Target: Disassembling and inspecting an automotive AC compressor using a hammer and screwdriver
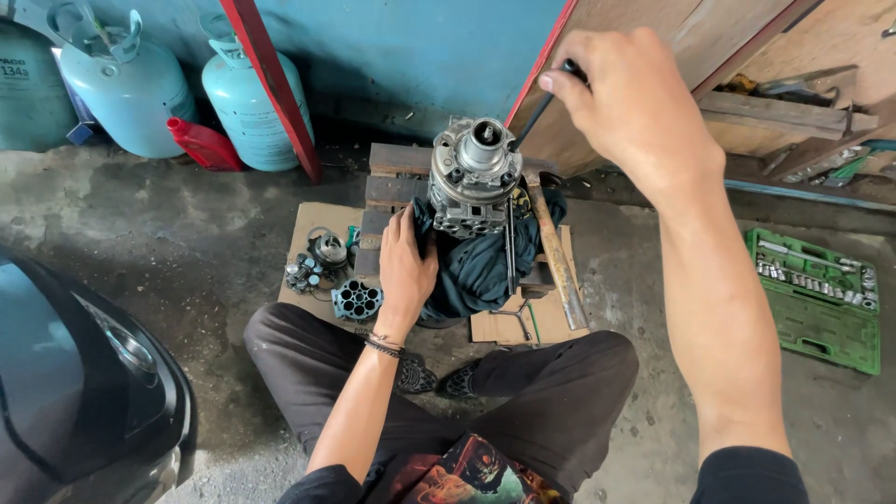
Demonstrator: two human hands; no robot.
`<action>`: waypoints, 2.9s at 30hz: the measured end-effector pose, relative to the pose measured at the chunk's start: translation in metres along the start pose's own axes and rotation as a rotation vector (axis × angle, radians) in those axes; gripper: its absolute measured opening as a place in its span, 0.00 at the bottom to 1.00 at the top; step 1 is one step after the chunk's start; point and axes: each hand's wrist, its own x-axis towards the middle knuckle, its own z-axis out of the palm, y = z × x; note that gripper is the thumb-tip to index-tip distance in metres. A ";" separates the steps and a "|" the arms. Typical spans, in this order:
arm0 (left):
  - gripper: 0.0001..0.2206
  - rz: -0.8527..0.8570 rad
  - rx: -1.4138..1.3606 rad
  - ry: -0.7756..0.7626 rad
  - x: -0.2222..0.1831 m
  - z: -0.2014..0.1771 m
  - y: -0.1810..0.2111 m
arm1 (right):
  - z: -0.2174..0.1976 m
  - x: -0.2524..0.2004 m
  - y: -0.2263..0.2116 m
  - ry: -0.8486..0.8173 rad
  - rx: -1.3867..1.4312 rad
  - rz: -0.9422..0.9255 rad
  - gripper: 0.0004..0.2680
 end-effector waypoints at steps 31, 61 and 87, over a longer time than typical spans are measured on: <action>0.27 -0.103 -0.029 -0.129 0.000 0.003 -0.011 | 0.059 -0.028 0.032 -0.443 0.150 0.442 0.07; 0.27 -0.123 -0.063 -0.107 0.001 0.004 -0.011 | 0.222 -0.099 0.091 -0.318 0.752 0.847 0.08; 0.17 -0.209 -0.365 -0.008 0.000 -0.009 -0.023 | 0.185 -0.163 0.101 0.299 1.486 1.129 0.12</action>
